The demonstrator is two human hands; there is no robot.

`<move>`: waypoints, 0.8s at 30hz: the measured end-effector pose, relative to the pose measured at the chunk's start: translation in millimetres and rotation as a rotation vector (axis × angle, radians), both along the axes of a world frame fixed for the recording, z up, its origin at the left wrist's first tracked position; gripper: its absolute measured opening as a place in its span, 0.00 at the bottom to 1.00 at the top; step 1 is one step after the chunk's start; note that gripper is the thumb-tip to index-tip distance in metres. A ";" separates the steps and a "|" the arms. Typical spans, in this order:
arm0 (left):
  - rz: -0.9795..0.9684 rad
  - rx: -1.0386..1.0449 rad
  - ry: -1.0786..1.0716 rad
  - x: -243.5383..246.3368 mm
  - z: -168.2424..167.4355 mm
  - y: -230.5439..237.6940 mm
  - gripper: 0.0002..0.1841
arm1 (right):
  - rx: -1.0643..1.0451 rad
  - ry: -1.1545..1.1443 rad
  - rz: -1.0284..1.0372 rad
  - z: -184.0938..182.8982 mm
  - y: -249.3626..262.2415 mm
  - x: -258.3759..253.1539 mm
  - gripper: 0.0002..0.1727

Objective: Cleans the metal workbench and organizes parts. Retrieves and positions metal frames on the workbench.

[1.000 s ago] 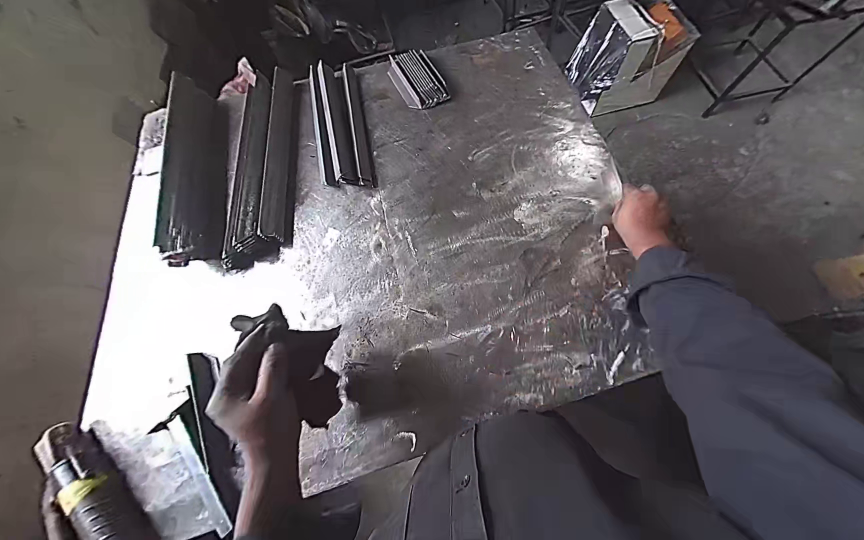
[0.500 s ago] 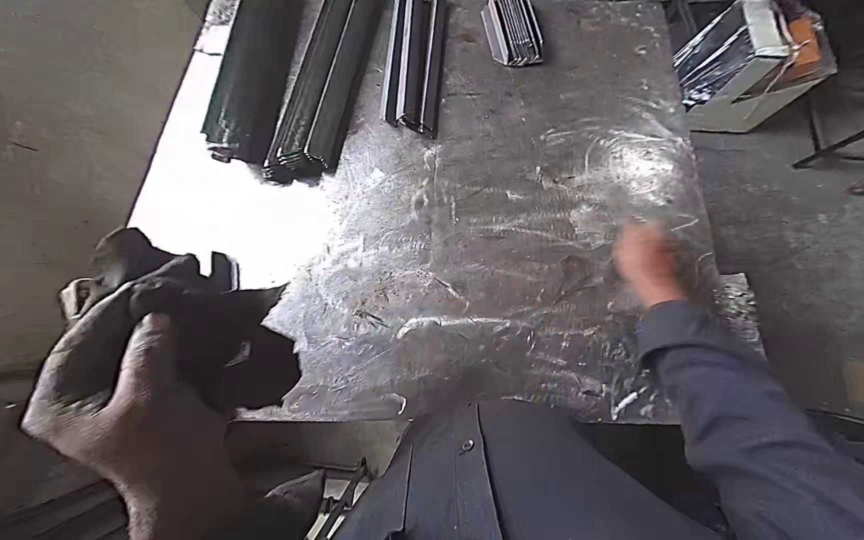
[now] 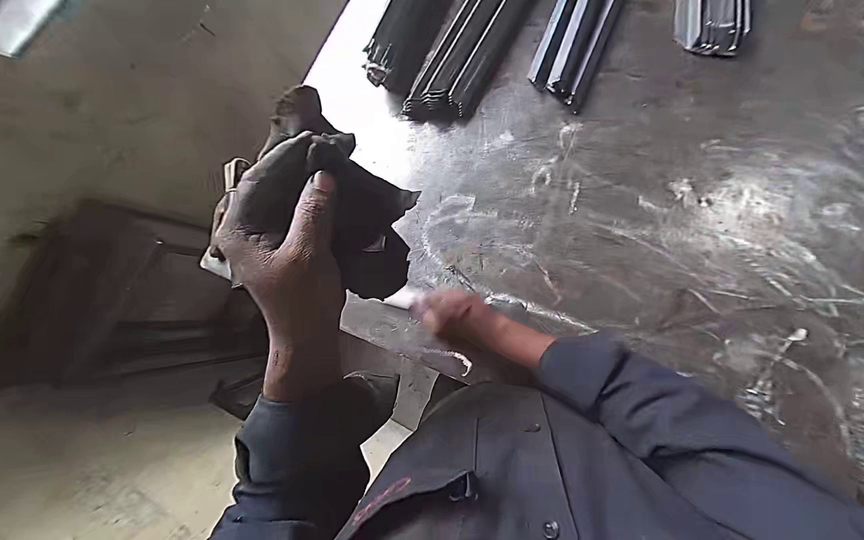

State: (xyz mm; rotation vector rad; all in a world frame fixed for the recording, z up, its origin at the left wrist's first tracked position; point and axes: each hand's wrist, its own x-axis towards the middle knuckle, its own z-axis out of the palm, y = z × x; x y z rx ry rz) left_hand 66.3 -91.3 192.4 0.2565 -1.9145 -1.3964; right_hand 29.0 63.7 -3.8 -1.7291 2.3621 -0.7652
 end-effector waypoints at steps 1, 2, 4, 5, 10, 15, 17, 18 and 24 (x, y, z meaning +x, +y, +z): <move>0.014 -0.011 -0.014 6.5 -0.9 -8.1 0.17 | 0.007 0.065 -0.140 -27.4 15.5 -38.1 0.14; 0.029 0.006 -0.030 13.8 -6.3 -16.2 0.16 | 0.064 0.147 -0.318 -48.7 49.5 -85.6 0.16; 0.079 0.047 -0.106 28.1 -20.6 -34.0 0.16 | 0.270 0.268 -0.724 -50.2 149.8 -184.5 0.23; 0.118 0.062 -0.158 33.8 -27.9 -42.1 0.17 | 0.377 0.238 -0.900 -33.1 206.2 -216.7 0.24; 0.179 0.085 -0.250 30.9 -58.7 -53.3 0.18 | 0.538 -0.068 -1.259 91.5 257.4 -200.9 0.26; 0.030 0.121 -0.166 -3.0 -39.0 -24.2 0.17 | -0.035 0.184 -0.269 47.3 83.1 -37.4 0.11; 0.008 0.067 -0.128 -3.6 -21.6 -21.9 0.17 | -0.128 0.222 0.017 25.3 61.6 8.0 0.13; -0.002 0.053 -0.088 -3.7 -17.1 -28.2 0.16 | -0.112 0.265 0.010 22.8 64.7 -3.0 0.13; 0.187 0.074 -0.235 46.7 -32.1 -62.8 0.18 | 0.564 0.191 -1.023 46.3 163.3 -227.0 0.24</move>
